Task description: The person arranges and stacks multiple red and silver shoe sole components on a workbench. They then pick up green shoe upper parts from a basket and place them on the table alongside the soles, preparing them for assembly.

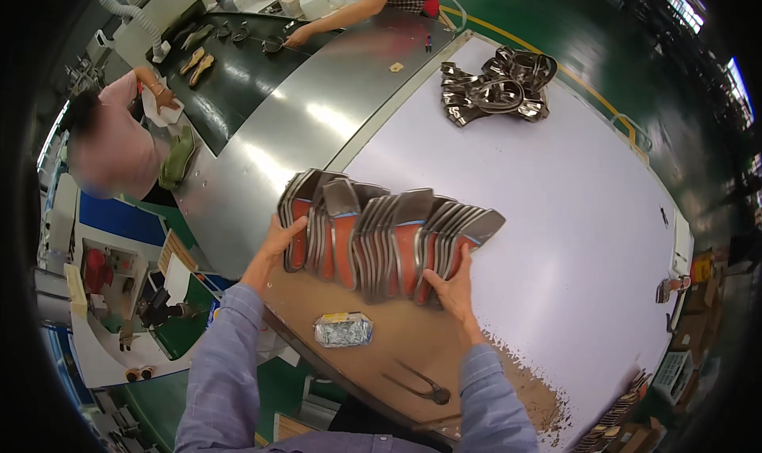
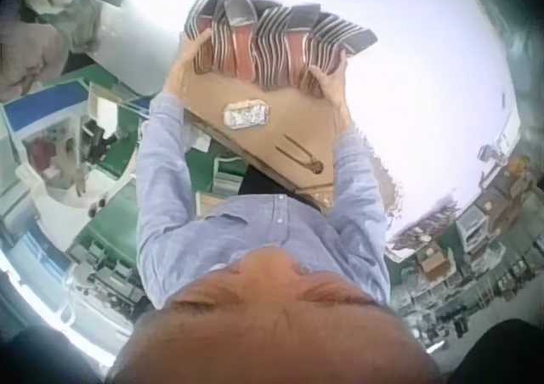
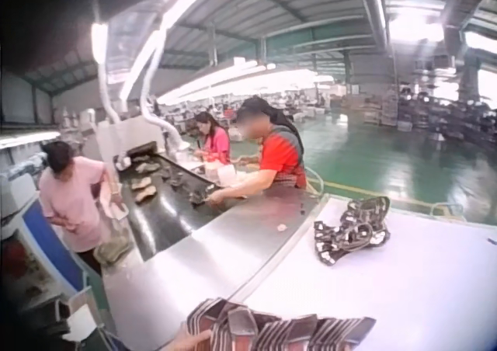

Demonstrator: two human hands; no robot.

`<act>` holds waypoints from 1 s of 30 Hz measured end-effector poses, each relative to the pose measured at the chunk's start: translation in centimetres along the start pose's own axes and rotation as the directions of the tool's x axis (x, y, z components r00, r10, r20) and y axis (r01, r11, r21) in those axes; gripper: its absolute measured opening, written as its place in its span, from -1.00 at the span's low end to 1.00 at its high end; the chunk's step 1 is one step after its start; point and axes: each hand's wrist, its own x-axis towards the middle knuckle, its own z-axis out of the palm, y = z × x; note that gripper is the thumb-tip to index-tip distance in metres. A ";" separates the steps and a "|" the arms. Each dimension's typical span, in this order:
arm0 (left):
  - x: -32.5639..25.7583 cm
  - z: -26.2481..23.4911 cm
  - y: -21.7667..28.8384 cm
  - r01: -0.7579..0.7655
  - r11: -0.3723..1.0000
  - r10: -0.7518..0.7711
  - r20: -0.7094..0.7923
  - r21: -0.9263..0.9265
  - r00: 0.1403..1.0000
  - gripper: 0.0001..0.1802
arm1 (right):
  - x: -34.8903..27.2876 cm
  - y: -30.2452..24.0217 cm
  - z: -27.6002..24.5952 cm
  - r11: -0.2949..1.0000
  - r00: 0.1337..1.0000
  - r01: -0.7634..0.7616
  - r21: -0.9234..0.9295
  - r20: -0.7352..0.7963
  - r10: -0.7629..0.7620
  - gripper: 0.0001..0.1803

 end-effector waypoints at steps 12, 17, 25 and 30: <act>8.6 -19.6 -8.4 0.223 0.968 -0.145 -0.460 0.119 0.876 0.48 | -1.1 -5.2 17.8 0.973 0.955 0.018 -0.230 0.293 0.051 0.09; 6.2 -19.6 -9.9 0.282 0.835 -0.022 -0.484 0.472 0.875 0.45 | -9.2 -5.0 1.1 1.000 0.995 -0.011 0.008 0.104 0.010 -0.26; -3.9 -1.8 -4.6 -0.204 0.674 0.580 -0.338 0.710 0.741 -0.11 | -41.6 5.9 -38.1 0.986 0.308 -0.121 0.118 -0.940 0.151 -0.65; -40.4 36.3 1.2 -0.158 0.984 0.057 0.682 0.086 0.729 -0.63 | -55.2 14.1 -56.1 0.971 -0.059 -0.181 0.155 -0.987 0.146 -0.64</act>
